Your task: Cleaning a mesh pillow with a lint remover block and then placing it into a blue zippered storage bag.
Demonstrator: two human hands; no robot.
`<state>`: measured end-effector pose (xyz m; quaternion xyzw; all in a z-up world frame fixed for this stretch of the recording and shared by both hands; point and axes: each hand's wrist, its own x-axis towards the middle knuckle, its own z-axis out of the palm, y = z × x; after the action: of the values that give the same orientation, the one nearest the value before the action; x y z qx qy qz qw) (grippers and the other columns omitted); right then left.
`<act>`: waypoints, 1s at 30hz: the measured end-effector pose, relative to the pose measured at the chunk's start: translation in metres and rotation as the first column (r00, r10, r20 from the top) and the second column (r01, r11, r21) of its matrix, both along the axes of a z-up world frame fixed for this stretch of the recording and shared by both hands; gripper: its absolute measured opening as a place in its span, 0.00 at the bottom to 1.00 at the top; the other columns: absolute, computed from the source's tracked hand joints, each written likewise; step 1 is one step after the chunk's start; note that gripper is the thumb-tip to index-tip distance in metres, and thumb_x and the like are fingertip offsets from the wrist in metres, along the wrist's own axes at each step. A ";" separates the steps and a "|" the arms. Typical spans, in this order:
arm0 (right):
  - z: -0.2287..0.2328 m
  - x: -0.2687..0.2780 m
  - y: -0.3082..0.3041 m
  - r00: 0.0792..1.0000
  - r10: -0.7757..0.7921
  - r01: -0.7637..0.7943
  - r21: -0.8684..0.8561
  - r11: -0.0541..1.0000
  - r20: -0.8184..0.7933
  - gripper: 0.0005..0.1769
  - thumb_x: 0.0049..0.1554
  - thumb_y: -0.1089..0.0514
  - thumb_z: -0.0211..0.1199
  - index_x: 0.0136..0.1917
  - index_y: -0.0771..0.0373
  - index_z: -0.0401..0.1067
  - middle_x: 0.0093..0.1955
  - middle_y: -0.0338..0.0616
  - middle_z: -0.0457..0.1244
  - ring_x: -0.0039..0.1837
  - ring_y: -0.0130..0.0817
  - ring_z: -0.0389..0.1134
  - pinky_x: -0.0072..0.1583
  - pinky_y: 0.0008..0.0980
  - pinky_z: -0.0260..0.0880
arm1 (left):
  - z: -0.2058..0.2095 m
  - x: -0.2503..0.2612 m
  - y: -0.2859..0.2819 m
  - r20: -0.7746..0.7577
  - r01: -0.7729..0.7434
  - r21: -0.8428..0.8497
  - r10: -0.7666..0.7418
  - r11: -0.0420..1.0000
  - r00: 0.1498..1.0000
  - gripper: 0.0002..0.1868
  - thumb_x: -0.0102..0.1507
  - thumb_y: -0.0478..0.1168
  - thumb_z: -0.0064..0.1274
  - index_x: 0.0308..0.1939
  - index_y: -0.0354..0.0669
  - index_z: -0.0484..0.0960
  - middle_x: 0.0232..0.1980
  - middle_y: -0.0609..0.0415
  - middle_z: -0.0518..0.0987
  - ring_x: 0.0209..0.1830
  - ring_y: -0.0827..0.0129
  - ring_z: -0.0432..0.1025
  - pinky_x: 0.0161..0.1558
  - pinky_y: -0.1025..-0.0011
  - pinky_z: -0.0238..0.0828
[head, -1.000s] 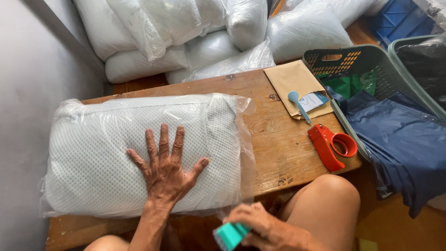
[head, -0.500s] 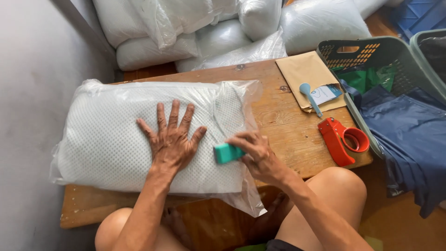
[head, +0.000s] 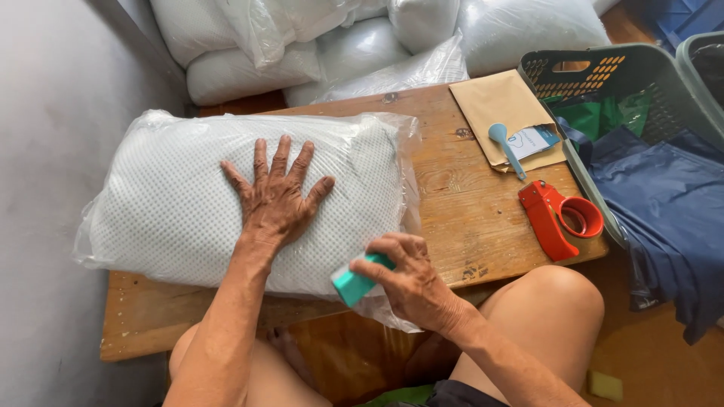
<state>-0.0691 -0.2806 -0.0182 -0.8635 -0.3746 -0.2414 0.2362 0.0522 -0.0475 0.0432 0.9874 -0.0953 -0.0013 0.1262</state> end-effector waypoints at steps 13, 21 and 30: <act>-0.033 -0.069 -0.017 0.733 -0.067 0.458 0.418 0.784 -0.677 0.42 0.58 0.54 0.63 0.80 0.61 0.50 0.68 0.46 0.63 0.57 0.33 0.66 0.55 0.33 0.72 | -0.030 -0.015 0.008 0.321 0.071 0.021 -0.074 0.997 0.944 0.43 0.67 0.75 0.26 0.81 0.61 0.56 0.83 0.46 0.54 0.82 0.36 0.41 0.62 0.16 0.15; -0.005 0.002 0.017 0.191 -0.280 0.784 -0.025 0.621 -0.941 0.46 0.58 0.37 0.48 0.86 0.34 0.38 0.50 0.43 0.55 0.52 0.39 0.64 0.55 0.40 0.70 | -0.031 -0.018 0.011 0.274 0.038 0.030 -0.045 0.999 0.961 0.44 0.65 0.76 0.27 0.80 0.64 0.54 0.84 0.51 0.50 0.83 0.42 0.36 0.63 0.18 0.15; -0.028 -0.012 0.042 0.777 -0.293 0.553 0.382 0.740 -0.558 0.36 0.67 0.50 0.49 0.84 0.42 0.42 0.55 0.41 0.51 0.51 0.35 0.59 0.52 0.36 0.71 | -0.022 -0.021 0.013 0.290 0.050 -0.031 -0.039 0.998 0.956 0.44 0.66 0.74 0.30 0.81 0.60 0.54 0.83 0.50 0.53 0.83 0.42 0.39 0.64 0.19 0.15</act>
<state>-0.0807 -0.2382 -0.0459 -0.8595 -0.0132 -0.1701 0.4818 0.0312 -0.0349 0.0208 0.9721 -0.1349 0.1419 0.1294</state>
